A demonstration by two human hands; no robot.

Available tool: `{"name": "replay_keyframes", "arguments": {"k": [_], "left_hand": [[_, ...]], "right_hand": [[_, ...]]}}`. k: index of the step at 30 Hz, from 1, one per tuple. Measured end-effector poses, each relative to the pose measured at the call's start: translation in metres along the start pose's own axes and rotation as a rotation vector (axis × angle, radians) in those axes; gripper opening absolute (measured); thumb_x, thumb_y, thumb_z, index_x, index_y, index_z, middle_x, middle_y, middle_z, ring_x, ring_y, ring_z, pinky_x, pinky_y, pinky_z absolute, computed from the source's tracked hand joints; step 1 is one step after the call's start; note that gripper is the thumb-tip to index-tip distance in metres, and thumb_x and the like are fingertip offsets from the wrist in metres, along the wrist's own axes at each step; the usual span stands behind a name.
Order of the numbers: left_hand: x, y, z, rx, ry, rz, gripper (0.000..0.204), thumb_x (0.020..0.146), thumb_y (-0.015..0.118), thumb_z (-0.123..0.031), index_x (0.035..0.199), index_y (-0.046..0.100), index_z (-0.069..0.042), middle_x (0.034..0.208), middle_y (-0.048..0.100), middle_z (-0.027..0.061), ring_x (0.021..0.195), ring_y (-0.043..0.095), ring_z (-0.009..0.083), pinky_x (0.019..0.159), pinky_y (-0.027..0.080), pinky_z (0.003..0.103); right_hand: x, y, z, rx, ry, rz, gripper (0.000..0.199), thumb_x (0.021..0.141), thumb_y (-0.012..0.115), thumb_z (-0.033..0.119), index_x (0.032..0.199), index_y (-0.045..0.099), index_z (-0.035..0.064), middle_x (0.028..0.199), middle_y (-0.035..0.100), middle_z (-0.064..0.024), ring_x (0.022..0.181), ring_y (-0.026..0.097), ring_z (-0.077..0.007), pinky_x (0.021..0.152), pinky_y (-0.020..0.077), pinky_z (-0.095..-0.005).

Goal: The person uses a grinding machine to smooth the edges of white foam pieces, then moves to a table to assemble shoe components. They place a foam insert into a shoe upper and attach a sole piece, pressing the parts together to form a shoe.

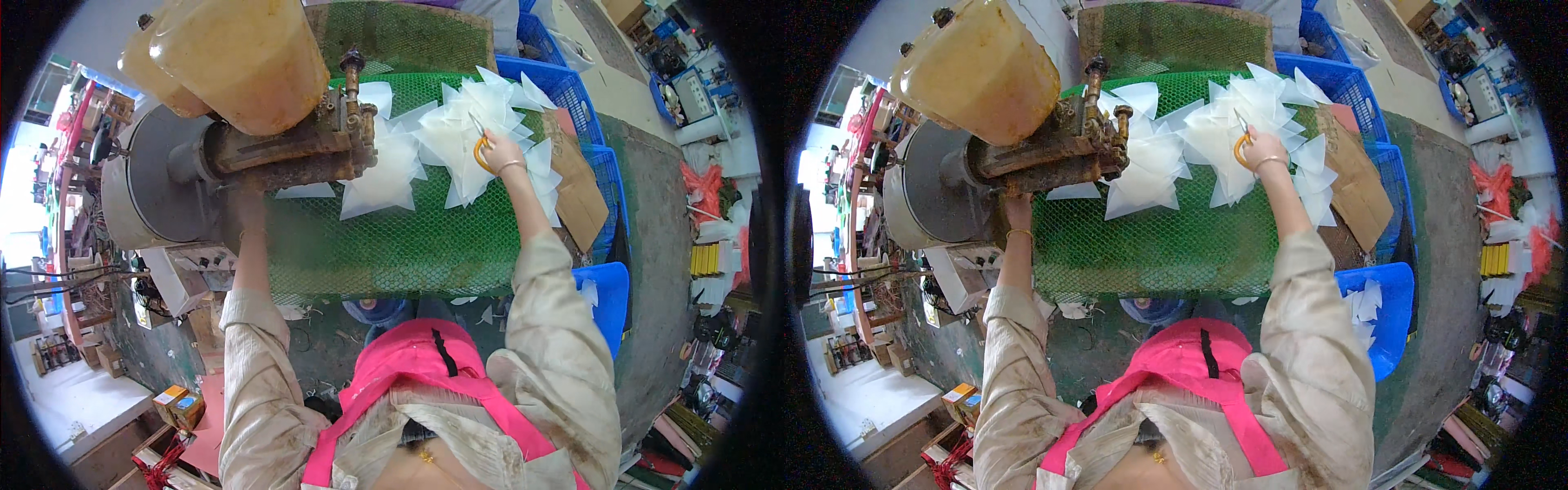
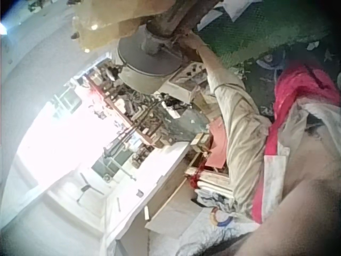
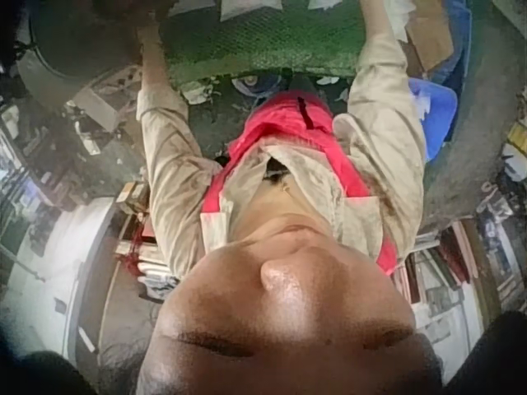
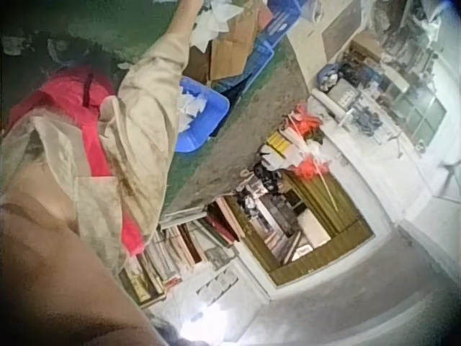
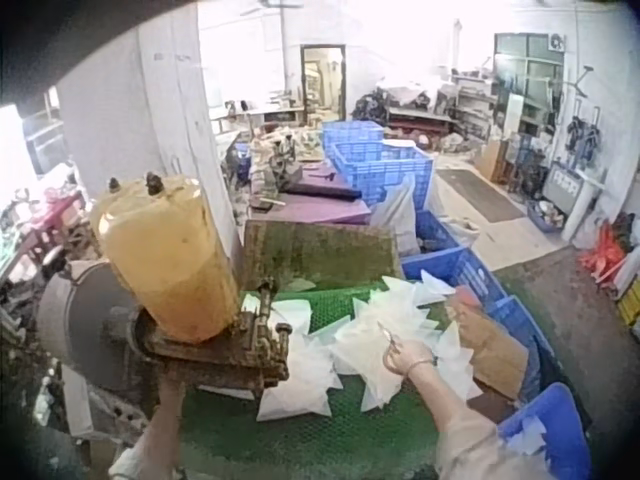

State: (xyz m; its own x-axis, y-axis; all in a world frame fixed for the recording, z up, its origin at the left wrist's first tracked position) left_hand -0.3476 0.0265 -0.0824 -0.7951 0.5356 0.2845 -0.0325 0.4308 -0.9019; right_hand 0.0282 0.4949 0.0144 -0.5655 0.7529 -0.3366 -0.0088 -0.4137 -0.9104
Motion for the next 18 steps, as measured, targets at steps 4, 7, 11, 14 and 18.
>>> {"name": "replay_keyframes", "arguments": {"k": [4, 7, 11, 14, 18], "left_hand": [[-0.001, -0.003, -0.026, 0.170, -0.082, 0.000, 0.027, 0.078, 0.050, -0.018, 0.101, 0.057, -0.007, 0.094, 0.060, 0.0081, 0.085, 0.057, 0.0216, 0.074, 0.045, 0.036], [0.006, -0.004, -0.045, 0.135, -0.247, 0.174, 0.024, 0.078, 0.050, -0.018, 0.098, 0.059, -0.007, 0.095, 0.060, 0.0080, 0.084, 0.057, 0.0216, 0.073, 0.045, 0.036], [0.013, -0.002, -0.015, 0.255, -0.128, 0.079, 0.037, 0.082, 0.056, -0.029, 0.098, 0.053, 0.004, 0.087, 0.059, 0.0143, 0.073, 0.055, 0.0243, 0.064, 0.044, 0.037], [0.001, -0.024, -0.061, 0.345, 0.225, -0.292, 0.042, 0.081, 0.056, -0.033, 0.097, 0.052, 0.005, 0.085, 0.058, 0.0132, 0.071, 0.054, 0.0228, 0.061, 0.043, 0.035], [0.006, 0.006, -0.002, -0.149, -0.004, -0.046, 0.046, 0.082, 0.053, -0.037, 0.103, 0.050, 0.004, 0.090, 0.058, 0.0132, 0.077, 0.054, 0.0227, 0.068, 0.042, 0.033]], "right_hand": [[-0.045, 0.055, -0.009, -0.151, -0.060, 0.155, 0.037, 0.083, 0.038, 0.030, 0.118, 0.045, 0.0226, 0.099, 0.057, -0.0164, 0.092, 0.056, -0.0318, 0.078, 0.0448, -0.0411], [-0.098, 0.065, -0.011, -0.147, -0.057, 0.227, 0.044, 0.075, 0.047, 0.020, 0.118, 0.044, 0.0269, 0.092, 0.059, -0.0155, 0.086, 0.058, -0.0314, 0.073, 0.0470, -0.0397], [-0.130, 0.057, 0.001, -0.231, -0.249, 0.288, 0.039, 0.077, 0.043, 0.024, 0.116, 0.046, 0.0280, 0.091, 0.059, -0.0146, 0.085, 0.058, -0.0320, 0.073, 0.0466, -0.0411], [-0.091, 0.003, 0.000, -0.121, -0.167, 0.060, 0.036, 0.080, 0.041, 0.029, 0.114, 0.049, 0.0298, 0.094, 0.059, -0.0131, 0.084, 0.057, -0.0326, 0.074, 0.0461, -0.0412], [-0.006, 0.016, -0.018, -0.118, 0.072, 0.080, 0.038, 0.079, 0.047, 0.031, 0.117, 0.047, 0.0303, 0.099, 0.058, -0.0140, 0.091, 0.057, -0.0303, 0.077, 0.0450, -0.0391]]}}
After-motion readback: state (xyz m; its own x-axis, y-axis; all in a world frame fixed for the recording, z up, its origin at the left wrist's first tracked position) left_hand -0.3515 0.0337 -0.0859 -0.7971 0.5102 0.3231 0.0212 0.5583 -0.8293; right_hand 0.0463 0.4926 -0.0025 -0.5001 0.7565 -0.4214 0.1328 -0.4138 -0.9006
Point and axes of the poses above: each hand's wrist, its own x-axis towards the middle knuckle, its own y-axis out of the palm, z = x × y, the point moved 9 cm from there along x, towards the middle knuckle
